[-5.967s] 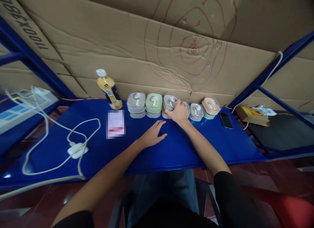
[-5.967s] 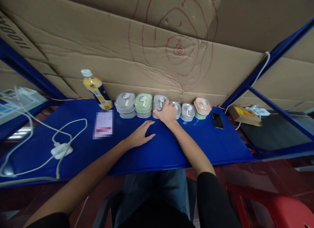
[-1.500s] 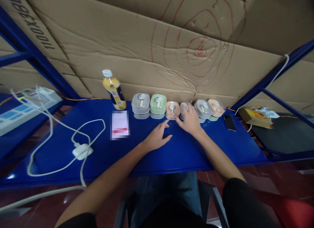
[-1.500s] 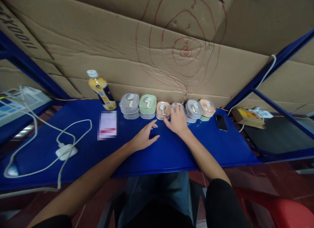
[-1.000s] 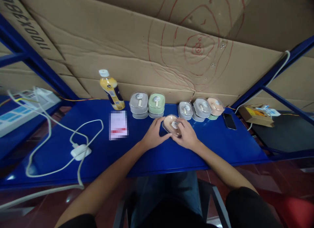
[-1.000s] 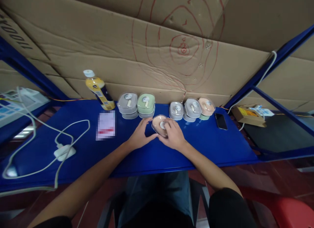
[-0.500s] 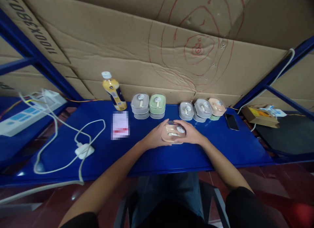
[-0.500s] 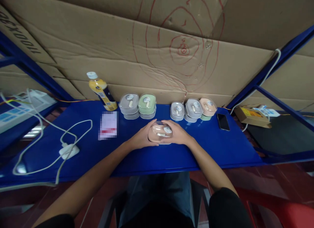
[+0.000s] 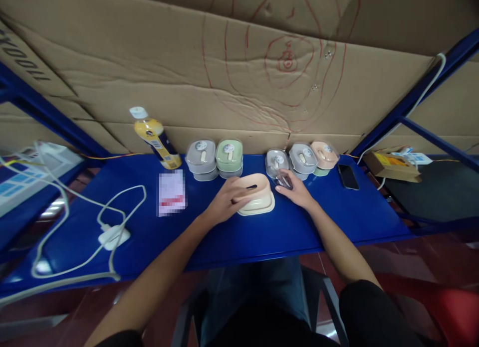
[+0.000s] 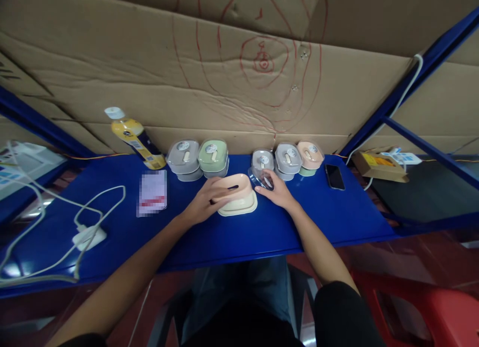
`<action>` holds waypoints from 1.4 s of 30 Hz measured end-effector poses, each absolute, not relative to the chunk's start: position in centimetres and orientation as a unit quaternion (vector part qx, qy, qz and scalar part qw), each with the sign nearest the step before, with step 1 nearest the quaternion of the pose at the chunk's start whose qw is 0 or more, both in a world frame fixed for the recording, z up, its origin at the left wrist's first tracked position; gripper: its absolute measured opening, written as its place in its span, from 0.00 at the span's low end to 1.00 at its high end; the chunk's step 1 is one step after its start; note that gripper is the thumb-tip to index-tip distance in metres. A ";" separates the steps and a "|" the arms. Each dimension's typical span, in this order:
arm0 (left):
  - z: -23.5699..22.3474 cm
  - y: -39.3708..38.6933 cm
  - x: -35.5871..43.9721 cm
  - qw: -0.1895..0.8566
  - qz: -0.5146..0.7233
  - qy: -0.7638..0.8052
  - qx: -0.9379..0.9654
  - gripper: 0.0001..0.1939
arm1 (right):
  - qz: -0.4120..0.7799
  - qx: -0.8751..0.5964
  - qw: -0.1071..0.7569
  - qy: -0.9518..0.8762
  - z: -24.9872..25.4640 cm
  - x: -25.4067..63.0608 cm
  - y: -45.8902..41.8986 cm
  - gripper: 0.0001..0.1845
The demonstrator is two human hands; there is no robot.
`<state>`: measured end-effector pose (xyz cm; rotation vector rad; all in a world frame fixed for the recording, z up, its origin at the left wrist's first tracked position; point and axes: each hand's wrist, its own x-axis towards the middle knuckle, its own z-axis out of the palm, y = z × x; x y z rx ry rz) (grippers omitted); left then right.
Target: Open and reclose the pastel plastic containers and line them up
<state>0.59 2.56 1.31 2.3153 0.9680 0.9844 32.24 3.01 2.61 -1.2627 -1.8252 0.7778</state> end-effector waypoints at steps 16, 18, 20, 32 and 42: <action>1.5 1.4 1.6 0.283 0.334 0.379 0.815 0.52 | 0.207 -0.385 0.339 -0.833 4.8 30.3 1.4 0.48; 1.2 1.2 2.0 0.292 0.330 0.389 0.809 0.56 | 0.190 -0.363 0.302 -0.861 5.3 29.2 1.0 0.49; 0.9 1.1 2.2 0.297 0.331 0.397 0.803 0.59 | 0.183 -0.351 0.273 -0.877 5.5 28.3 0.9 0.50; -0.2 1.3 2.1 0.287 0.313 0.346 0.837 0.60 | 0.147 -0.373 0.217 -0.890 5.4 26.5 0.7 0.49; 0.0 1.9 1.6 0.282 0.298 0.360 0.838 0.50 | 0.082 -0.448 0.154 -0.877 4.7 27.1 -2.7 0.54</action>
